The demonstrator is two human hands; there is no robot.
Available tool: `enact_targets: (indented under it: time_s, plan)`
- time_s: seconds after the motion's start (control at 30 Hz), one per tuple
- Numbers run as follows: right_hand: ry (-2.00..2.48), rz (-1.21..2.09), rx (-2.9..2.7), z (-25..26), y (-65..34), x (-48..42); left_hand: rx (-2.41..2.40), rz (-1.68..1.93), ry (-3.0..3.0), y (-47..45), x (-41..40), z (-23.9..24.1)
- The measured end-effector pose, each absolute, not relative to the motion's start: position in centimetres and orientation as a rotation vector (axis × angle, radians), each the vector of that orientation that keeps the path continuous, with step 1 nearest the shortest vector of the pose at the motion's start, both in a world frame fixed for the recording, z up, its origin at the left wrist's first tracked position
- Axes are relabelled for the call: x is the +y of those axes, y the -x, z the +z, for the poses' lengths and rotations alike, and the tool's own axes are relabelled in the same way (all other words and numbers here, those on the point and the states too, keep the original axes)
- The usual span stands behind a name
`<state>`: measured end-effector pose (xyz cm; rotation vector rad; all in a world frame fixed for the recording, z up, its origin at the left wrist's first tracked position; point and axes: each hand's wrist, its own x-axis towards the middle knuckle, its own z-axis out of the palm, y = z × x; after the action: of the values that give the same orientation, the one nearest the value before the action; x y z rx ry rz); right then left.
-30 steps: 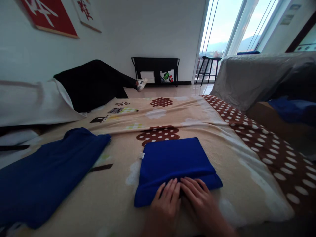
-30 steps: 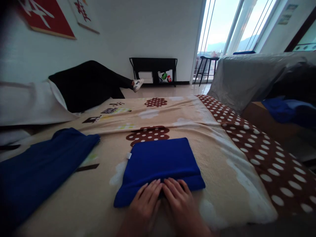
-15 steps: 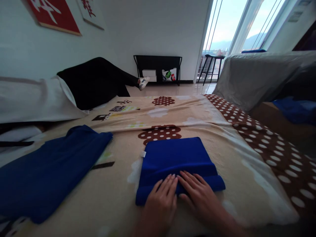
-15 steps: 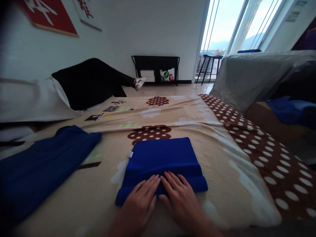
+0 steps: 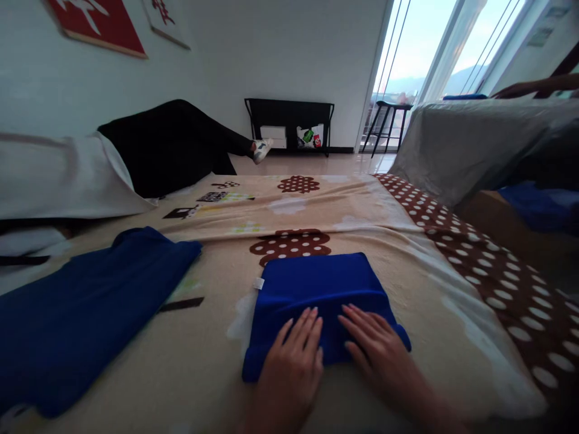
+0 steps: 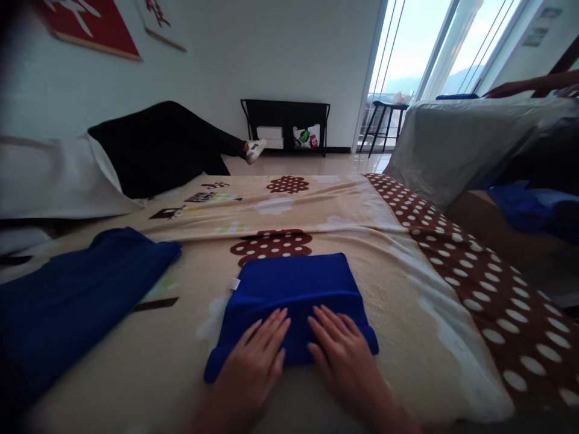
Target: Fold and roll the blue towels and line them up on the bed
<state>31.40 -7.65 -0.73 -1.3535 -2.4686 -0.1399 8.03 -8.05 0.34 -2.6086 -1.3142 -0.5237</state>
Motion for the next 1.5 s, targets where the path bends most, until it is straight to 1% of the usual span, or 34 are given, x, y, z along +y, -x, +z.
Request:
enact_targets:
  time_s: [0.07,0.13,0.23,0.33,0.4,0.47,0.57,0.67,0.73,0.83,0.93,1.0,1.07,1.13,1.23,1.37,1.5]
  plan:
    - [1.305,-0.013,-2.576,-0.3,-30.0,-7.3,-1.309,-0.453,2.712,-8.4,-7.2,0.1]
    - [1.362,0.031,-2.568,-0.6,-30.9,-6.6,-1.379,-0.394,2.696,-6.8,-6.7,-0.6]
    - [1.521,-0.014,-2.447,-2.2,-35.0,-5.7,-1.518,-0.371,2.514,-2.2,-6.8,-1.8]
    - [1.580,-0.109,-2.372,-3.2,-38.2,-5.4,-1.511,-0.427,2.330,0.8,-7.6,-2.2]
    - [1.580,-0.157,-2.333,-2.9,-37.8,-5.7,-1.458,-0.489,2.255,0.2,-8.0,-1.7]
    - [1.539,-0.113,-2.355,-1.8,-35.5,-5.9,-1.382,-0.500,2.286,-2.1,-7.9,-0.7]
    - [1.378,0.131,-2.541,0.1,-31.0,-5.6,-1.246,-0.373,2.530,-6.4,-6.9,0.6]
    - [1.349,0.305,-2.620,0.6,-29.6,-4.4,-1.286,-0.226,2.714,-7.6,-5.5,0.5]
    - [1.487,0.289,-2.544,-0.1,-31.6,-3.7,-1.447,-0.207,2.677,-5.6,-5.1,-0.3]
    - [1.691,0.185,-2.379,-1.8,-36.3,-3.3,-1.652,-0.280,2.466,-0.8,-5.5,-1.8]
    - [1.738,0.032,-2.272,-2.3,-38.5,-3.8,-1.657,-0.383,2.283,1.1,-6.3,-2.2]
    - [1.685,-0.017,-2.273,-1.5,-37.1,-4.2,-1.568,-0.435,2.269,-0.3,-6.4,-1.4]
    - [1.554,0.085,-2.395,-0.2,-34.1,-4.4,-1.435,-0.407,2.423,-3.1,-6.0,-0.3]
    - [1.403,0.279,-2.550,0.9,-31.2,-4.0,-1.338,-0.306,2.651,-5.7,-5.2,0.6]
    - [1.407,0.434,-2.596,0.9,-29.8,-2.8,-1.473,-0.173,2.818,-6.3,-3.9,0.6]
    - [1.684,0.356,-2.361,-1.2,-34.7,-1.5,-1.822,-0.240,2.611,-1.0,-3.9,-1.5]
    - [1.688,0.318,-2.166,-2.7,-40.4,-0.7,-1.824,-0.437,2.479,4.1,-4.3,-2.2]
